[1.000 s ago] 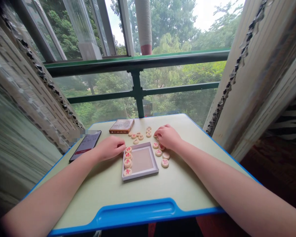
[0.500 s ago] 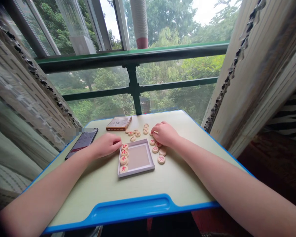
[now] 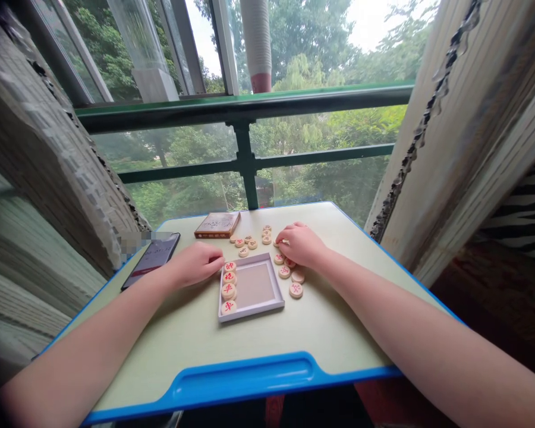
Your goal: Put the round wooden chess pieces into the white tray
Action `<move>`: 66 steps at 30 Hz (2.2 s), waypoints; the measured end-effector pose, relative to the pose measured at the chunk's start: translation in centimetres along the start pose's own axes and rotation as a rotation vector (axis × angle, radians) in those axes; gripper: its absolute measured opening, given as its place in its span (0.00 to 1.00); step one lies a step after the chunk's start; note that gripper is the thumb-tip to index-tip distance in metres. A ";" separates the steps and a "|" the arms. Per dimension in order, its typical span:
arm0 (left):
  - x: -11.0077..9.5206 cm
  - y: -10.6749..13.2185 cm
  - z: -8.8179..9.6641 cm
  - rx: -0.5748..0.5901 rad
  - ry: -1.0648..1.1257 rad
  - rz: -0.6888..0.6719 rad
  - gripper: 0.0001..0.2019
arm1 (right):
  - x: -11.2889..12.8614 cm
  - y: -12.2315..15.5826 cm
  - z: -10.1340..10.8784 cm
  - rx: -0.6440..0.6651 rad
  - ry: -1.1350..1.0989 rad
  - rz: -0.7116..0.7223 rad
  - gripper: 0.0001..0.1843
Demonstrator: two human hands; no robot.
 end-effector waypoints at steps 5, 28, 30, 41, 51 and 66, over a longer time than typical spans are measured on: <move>0.2 0.0 -0.3 0.007 0.003 0.008 0.15 | 0.0 -0.1 0.0 -0.019 0.000 -0.007 0.11; 0.4 0.0 -0.2 -0.006 0.001 0.004 0.15 | 0.1 0.1 0.5 -0.064 -0.029 -0.028 0.11; 0.4 0.0 -0.3 0.000 0.000 0.006 0.15 | -0.7 0.1 1.3 -0.141 -0.061 -0.080 0.13; 0.6 -0.2 -0.8 0.006 0.036 0.022 0.15 | -6.1 0.8 6.7 -0.471 -0.115 -0.276 0.21; 0.6 -0.2 -0.8 0.009 0.044 0.023 0.15 | -9.9 -0.1 3.2 -0.236 -0.067 -0.298 0.25; 0.4 -0.1 -0.5 0.005 0.005 0.011 0.15 | -6.4 -0.5 1.2 -0.051 -0.062 -0.201 0.20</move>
Point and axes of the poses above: each hand's wrist, its own y-axis away from the middle knuckle, its own z-axis out of the back of the hand, x = y × z, the point moved 10 cm from there along -y, towards the middle knuckle, and after that the axes turned 15 degrees about -y, right-handed, at the moved point
